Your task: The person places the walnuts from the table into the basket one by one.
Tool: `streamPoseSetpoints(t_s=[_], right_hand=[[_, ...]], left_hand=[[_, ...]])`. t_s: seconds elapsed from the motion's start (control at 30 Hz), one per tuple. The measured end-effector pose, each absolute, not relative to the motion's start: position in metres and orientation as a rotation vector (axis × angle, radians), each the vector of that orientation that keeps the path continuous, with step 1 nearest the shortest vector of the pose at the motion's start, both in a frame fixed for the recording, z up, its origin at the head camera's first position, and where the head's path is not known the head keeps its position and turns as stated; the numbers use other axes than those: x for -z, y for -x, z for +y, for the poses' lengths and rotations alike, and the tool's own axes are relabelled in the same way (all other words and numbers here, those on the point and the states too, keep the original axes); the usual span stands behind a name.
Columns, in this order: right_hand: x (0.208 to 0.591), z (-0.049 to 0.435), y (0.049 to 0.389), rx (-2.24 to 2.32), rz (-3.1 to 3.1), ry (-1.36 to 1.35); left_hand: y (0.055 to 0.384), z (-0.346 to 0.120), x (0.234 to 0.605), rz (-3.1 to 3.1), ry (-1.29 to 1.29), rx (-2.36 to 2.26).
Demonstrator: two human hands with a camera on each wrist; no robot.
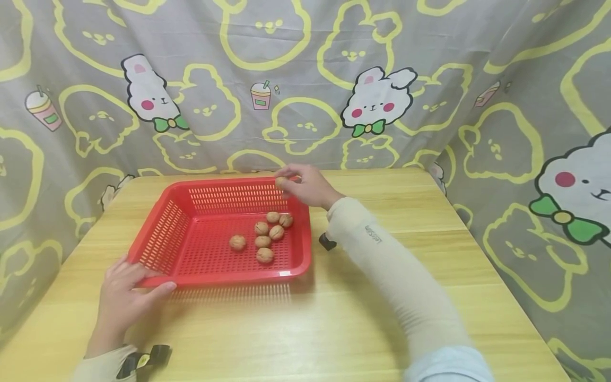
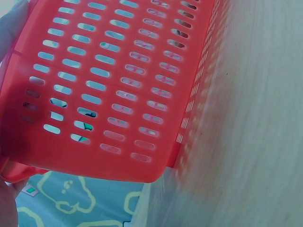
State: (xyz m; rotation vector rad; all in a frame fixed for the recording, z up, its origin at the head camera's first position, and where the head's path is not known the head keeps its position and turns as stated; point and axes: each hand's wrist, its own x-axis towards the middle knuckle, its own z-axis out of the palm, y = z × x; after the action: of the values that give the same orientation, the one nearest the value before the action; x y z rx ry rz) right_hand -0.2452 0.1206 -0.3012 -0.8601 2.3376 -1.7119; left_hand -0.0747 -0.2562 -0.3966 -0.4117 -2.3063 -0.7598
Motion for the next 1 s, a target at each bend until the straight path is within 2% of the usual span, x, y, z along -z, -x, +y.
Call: streamPoseSetpoints(t_s=[0.7,1.0], right_hand=[[0.294,0.063,0.244,1.812,2.214,0.821],[0.303,0.044,0.247,2.145,1.998,0.572]], left_hand=[[0.074,-0.255,0.394,-2.316,0.41,0.762],[0.074,-0.255,0.394,-2.318,0.404,0.77]])
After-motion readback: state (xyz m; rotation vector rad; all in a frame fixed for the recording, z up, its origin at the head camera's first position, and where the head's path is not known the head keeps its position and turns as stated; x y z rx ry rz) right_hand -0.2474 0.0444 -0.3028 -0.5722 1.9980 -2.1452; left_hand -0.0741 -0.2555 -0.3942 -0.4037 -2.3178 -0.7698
